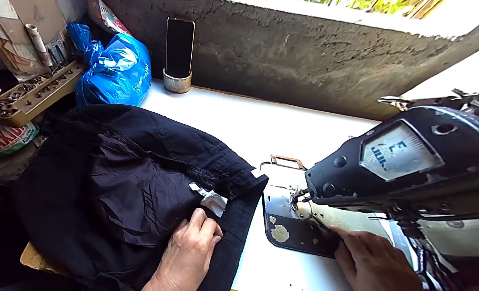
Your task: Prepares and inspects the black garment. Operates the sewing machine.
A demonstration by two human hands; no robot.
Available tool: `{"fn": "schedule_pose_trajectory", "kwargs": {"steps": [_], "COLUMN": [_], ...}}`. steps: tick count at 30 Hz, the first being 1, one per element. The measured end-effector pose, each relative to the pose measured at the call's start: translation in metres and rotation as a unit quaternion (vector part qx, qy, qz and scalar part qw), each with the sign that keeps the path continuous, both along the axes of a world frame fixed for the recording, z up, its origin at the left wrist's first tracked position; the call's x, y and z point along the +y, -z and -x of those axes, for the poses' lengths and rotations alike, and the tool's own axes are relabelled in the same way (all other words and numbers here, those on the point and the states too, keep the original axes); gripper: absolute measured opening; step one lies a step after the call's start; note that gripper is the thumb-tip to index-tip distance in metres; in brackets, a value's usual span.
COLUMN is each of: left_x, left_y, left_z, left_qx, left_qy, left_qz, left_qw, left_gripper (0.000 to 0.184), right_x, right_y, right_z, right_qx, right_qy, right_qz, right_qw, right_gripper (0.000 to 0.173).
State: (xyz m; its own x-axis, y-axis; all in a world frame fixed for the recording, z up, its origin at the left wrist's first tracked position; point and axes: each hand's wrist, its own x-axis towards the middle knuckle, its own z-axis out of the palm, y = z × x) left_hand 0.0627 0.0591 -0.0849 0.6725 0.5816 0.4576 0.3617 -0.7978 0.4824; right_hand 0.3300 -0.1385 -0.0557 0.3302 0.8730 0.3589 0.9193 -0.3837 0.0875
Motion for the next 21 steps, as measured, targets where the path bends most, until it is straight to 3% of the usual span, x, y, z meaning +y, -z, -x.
{"fn": "schedule_pose_trajectory", "kwargs": {"steps": [4, 8, 12, 14, 18, 21], "left_x": [0.001, -0.001, -0.001, -0.001, 0.000, 0.001], "left_y": [-0.001, -0.002, 0.001, 0.003, 0.005, 0.006], "left_z": [0.002, 0.001, -0.001, -0.001, 0.000, 0.001], "left_qx": [-0.015, -0.037, -0.062, -0.071, -0.095, -0.100], "left_qy": [0.011, 0.001, -0.002, -0.001, 0.006, 0.007], "left_qz": [0.045, 0.045, 0.024, 0.012, 0.026, 0.029], "left_qw": [0.999, 0.998, 0.998, 0.997, 0.995, 0.995], "left_gripper": [0.017, 0.019, 0.020, 0.020, 0.020, 0.019], "right_x": [0.004, -0.003, -0.005, 0.003, 0.032, 0.055], "right_y": [-0.001, -0.017, -0.041, -0.048, -0.051, -0.045], "right_z": [-0.008, 0.002, 0.029, 0.044, 0.068, 0.076], "right_qx": [0.034, 0.223, 0.471, 0.532, 0.506, 0.356], "right_qy": [0.004, -0.011, -0.018, -0.051, -0.125, -0.188], "right_qz": [-0.030, -0.039, -0.003, 0.023, 0.071, 0.067], "right_qw": [0.999, 0.974, 0.882, 0.845, 0.850, 0.913], "right_gripper": [0.027, 0.024, 0.032, 0.036, 0.034, 0.035]}}
